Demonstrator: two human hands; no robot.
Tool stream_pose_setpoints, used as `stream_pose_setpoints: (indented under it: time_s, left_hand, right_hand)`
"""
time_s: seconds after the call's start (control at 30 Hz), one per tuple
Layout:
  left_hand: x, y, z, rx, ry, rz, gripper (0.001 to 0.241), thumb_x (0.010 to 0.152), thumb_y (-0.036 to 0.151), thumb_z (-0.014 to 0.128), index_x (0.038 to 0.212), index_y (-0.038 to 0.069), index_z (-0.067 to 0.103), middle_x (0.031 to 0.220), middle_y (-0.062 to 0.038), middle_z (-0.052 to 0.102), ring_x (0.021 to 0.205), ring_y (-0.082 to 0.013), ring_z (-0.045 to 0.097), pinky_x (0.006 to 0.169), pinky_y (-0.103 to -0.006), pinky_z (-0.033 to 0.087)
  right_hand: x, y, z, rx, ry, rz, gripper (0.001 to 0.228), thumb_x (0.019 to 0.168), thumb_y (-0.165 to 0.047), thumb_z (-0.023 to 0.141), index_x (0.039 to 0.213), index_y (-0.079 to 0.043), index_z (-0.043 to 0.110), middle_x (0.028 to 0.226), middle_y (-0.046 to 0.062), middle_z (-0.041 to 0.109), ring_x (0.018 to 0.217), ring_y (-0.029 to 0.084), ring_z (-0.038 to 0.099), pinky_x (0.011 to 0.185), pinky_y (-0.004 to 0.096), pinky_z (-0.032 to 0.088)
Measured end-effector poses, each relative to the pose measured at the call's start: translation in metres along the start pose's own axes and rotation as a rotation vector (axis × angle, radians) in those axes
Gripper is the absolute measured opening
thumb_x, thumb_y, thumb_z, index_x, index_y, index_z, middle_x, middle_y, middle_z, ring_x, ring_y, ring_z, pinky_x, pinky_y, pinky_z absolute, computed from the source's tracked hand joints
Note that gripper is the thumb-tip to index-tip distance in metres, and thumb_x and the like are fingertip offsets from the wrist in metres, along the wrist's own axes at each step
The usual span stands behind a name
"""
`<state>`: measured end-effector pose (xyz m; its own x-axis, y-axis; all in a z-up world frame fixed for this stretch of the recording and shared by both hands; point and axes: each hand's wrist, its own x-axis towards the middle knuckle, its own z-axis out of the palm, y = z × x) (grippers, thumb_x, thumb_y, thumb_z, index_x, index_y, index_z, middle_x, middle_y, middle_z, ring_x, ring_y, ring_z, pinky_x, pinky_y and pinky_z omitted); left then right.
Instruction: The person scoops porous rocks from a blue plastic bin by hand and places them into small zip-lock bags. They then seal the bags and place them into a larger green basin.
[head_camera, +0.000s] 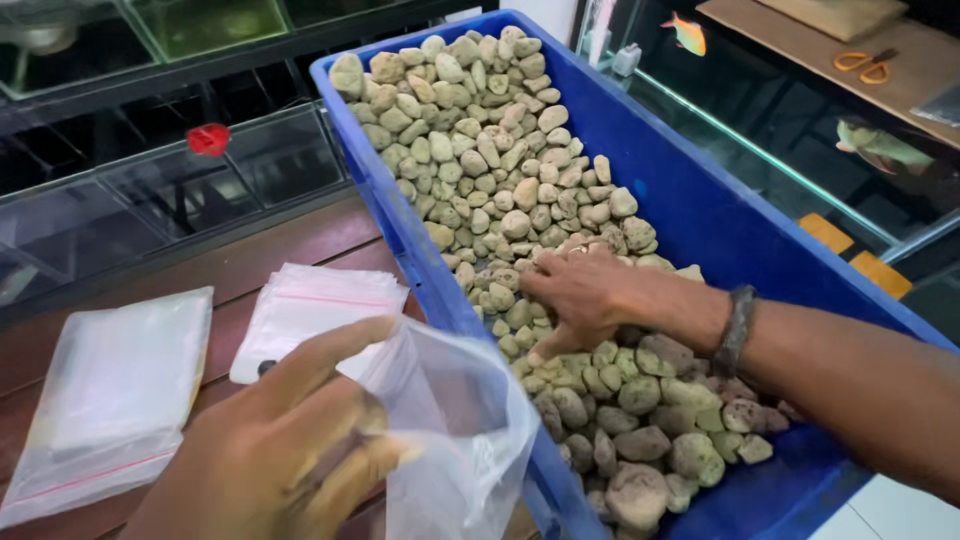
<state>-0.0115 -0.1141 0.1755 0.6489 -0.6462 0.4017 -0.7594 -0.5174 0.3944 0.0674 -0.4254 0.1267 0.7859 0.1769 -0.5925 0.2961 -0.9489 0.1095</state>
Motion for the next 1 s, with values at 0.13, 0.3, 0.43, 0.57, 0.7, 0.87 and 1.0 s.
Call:
stream_pose_setpoints:
  time_s: [0.13,0.3,0.43,0.57,0.7,0.87,1.0]
  left_hand:
    - [0.004,0.011,-0.001,-0.022,0.013,-0.047,0.026,0.089,0.03,0.071,0.073,0.011,0.062,0.145,-0.01,0.067,0.068,-0.0102,0.076,0.059,-0.0327,0.05]
    - [0.008,0.015,0.005,-0.036,-0.01,-0.05,0.024,0.09,0.021,0.068,0.069,0.012,0.061,0.146,-0.012,0.065,0.083,-0.0046,0.082,0.061,-0.0311,0.052]
    - [0.007,0.007,0.011,-0.016,0.053,0.059,0.023,0.087,0.025,0.072,0.074,0.01,0.061,0.143,-0.019,0.064,0.091,-0.0053,0.081,0.064,-0.0273,0.056]
    - [0.02,0.023,-0.009,0.091,-0.042,0.244,0.036,0.1,0.014,0.05,0.066,0.008,0.061,0.062,0.001,0.05,0.115,-0.0259,0.072,0.126,-0.0473,0.047]
    - [0.023,0.013,-0.03,0.076,-0.026,0.231,0.031,0.098,0.016,0.053,0.069,0.01,0.063,0.077,0.001,0.052,0.108,-0.0224,0.073,0.115,-0.0436,0.049]
    - [0.008,-0.018,-0.045,0.085,-0.004,0.173,0.024,0.096,0.018,0.056,0.073,0.013,0.064,0.095,0.0,0.055,0.099,-0.0179,0.074,0.1,-0.0389,0.051]
    - [-0.003,-0.038,-0.042,0.097,0.012,0.128,0.019,0.094,0.02,0.059,0.077,0.015,0.065,0.109,-0.001,0.057,0.093,-0.0144,0.074,0.088,-0.0352,0.052]
  right_hand:
    - [-0.001,-0.005,0.002,0.029,-0.042,-0.02,0.1,0.086,-0.069,0.07,0.157,-0.016,0.023,0.146,0.013,0.039,0.125,0.034,0.051,0.101,0.051,0.052]
    - [0.0,-0.008,0.012,0.092,-0.032,-0.049,0.08,0.087,-0.068,0.064,0.143,-0.016,0.039,0.131,0.011,0.05,0.116,0.031,0.053,0.095,0.052,0.05]
    - [-0.003,-0.014,0.007,0.138,-0.064,-0.059,0.059,0.094,-0.057,0.062,0.126,-0.011,0.046,0.125,0.012,0.053,0.108,0.03,0.059,0.093,0.048,0.053]
    - [0.02,0.0,0.042,0.127,0.023,-0.135,0.072,0.085,-0.067,0.063,0.125,-0.01,0.046,0.125,0.018,0.059,0.115,0.042,0.06,0.095,0.054,0.047]
    - [0.014,0.0,0.046,0.243,0.065,-0.132,0.072,0.078,-0.066,0.058,0.121,-0.011,0.047,0.113,0.021,0.068,0.109,0.047,0.066,0.092,0.064,0.053]
    - [0.008,-0.013,0.044,0.336,0.056,-0.082,0.071,0.079,-0.062,0.059,0.125,-0.01,0.044,0.113,0.021,0.068,0.11,0.048,0.066,0.092,0.064,0.052]
    - [0.0,-0.013,0.037,0.295,0.023,-0.158,0.064,0.086,-0.047,0.056,0.138,-0.012,0.041,0.103,0.023,0.069,0.105,0.051,0.066,0.091,0.066,0.051]
